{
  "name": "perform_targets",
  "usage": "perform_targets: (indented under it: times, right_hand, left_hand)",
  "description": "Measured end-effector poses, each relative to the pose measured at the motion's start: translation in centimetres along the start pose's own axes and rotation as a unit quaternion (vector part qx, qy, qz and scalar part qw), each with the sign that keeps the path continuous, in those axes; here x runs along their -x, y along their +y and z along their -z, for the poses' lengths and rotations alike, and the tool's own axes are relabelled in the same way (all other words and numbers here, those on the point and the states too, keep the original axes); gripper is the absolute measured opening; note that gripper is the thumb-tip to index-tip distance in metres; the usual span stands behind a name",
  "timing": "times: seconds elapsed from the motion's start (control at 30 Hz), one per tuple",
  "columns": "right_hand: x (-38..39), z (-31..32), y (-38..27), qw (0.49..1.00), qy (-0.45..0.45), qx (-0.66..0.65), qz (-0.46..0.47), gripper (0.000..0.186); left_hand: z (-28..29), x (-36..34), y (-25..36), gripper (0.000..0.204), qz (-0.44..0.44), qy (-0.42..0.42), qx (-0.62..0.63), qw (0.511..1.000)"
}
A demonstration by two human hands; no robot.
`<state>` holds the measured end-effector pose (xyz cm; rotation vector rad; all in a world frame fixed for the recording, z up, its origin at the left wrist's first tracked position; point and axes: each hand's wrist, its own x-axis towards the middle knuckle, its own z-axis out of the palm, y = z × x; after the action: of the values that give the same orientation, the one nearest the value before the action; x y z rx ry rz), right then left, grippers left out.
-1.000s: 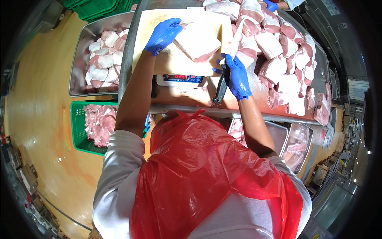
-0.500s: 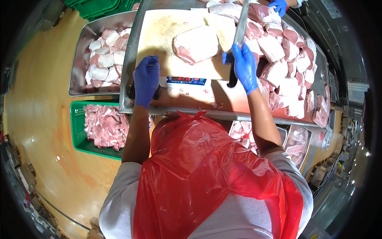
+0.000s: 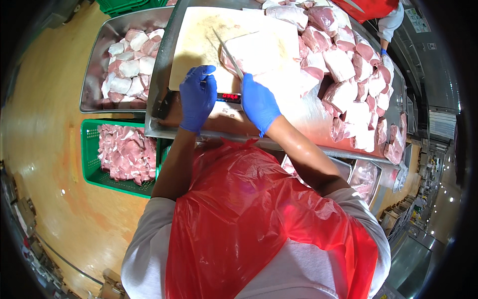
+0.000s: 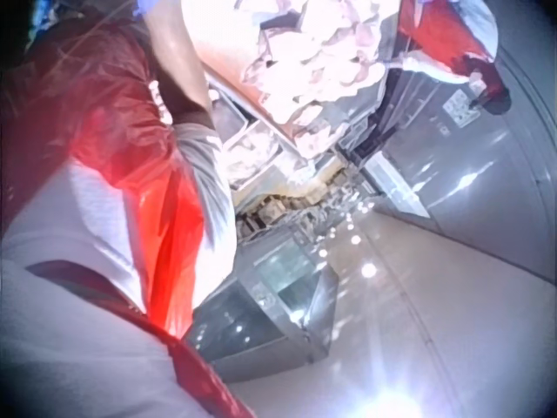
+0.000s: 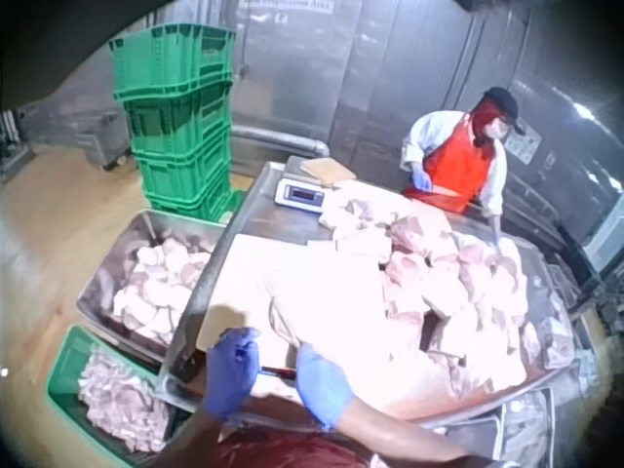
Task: The person repeatedly cuts large pieces of raw meat on a cutting board using a knife, then places the cut pieces into a green basket. The person also occasionally wipes the cutting board with a cloth.
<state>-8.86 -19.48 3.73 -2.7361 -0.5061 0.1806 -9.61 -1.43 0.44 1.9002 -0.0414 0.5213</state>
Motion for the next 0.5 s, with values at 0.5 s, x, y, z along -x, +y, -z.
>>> perform_targets:
  times: [0.5]
  right_hand:
    - [4.1,3.7,0.6,1.000,0.013,0.008,0.024,0.021]
  left_hand:
    - [-5.3,-2.3,-2.0,0.010,0.022,0.070,0.090,0.993]
